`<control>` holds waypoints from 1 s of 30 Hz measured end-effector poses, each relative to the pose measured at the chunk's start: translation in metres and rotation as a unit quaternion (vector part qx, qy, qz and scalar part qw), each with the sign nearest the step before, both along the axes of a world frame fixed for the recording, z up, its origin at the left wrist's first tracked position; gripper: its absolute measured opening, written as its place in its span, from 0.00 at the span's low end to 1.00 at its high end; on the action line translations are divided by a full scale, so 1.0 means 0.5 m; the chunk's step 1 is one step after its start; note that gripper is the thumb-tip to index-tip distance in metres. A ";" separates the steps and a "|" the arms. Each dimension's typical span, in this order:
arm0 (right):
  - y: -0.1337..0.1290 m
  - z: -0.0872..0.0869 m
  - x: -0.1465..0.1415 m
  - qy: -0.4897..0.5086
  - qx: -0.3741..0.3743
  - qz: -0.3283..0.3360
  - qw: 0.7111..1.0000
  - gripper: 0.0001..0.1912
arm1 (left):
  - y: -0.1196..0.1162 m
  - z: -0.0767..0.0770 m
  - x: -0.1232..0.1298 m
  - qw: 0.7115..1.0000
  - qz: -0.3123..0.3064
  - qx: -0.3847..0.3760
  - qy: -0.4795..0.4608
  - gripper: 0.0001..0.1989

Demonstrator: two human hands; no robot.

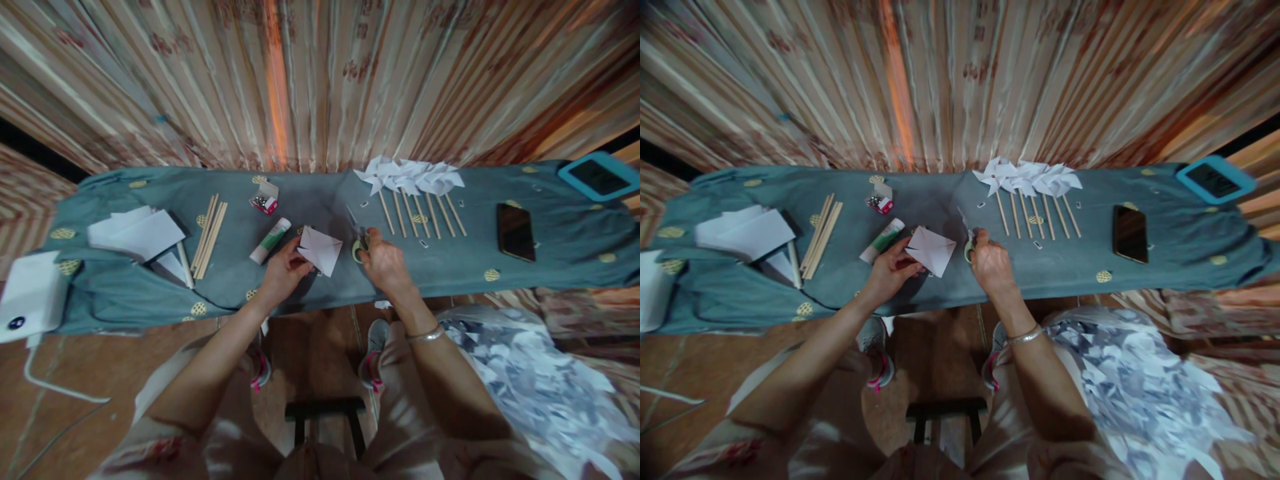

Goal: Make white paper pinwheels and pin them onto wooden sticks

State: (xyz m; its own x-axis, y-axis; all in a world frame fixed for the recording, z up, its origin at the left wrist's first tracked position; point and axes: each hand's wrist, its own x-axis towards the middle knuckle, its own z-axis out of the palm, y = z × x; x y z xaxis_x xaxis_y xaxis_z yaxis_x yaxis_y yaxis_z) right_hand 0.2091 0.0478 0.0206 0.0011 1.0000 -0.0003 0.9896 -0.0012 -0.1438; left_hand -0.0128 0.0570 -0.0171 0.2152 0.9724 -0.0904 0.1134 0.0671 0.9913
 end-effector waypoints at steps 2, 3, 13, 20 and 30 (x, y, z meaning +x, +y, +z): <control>0.002 -0.001 0.001 0.011 0.002 -0.003 1.000 0.21 | 0.006 0.000 -0.014 0.997 0.011 0.043 0.062 0.30; 0.002 -0.002 0.002 0.015 0.002 -0.003 1.000 0.19 | 0.008 0.001 -0.022 0.994 0.016 0.061 0.094 0.28; 0.010 -0.014 -0.001 0.001 0.009 0.032 0.999 0.16 | 0.027 0.045 -0.099 0.970 0.095 0.120 0.189 0.18; 0.011 -0.018 0.000 -0.017 0.027 0.040 0.999 0.12 | 0.075 0.028 -0.144 0.935 0.185 0.193 0.232 0.14; 0.009 -0.019 0.000 -0.020 0.044 0.038 0.998 0.14 | 0.090 0.013 -0.191 0.926 0.231 0.176 0.242 0.15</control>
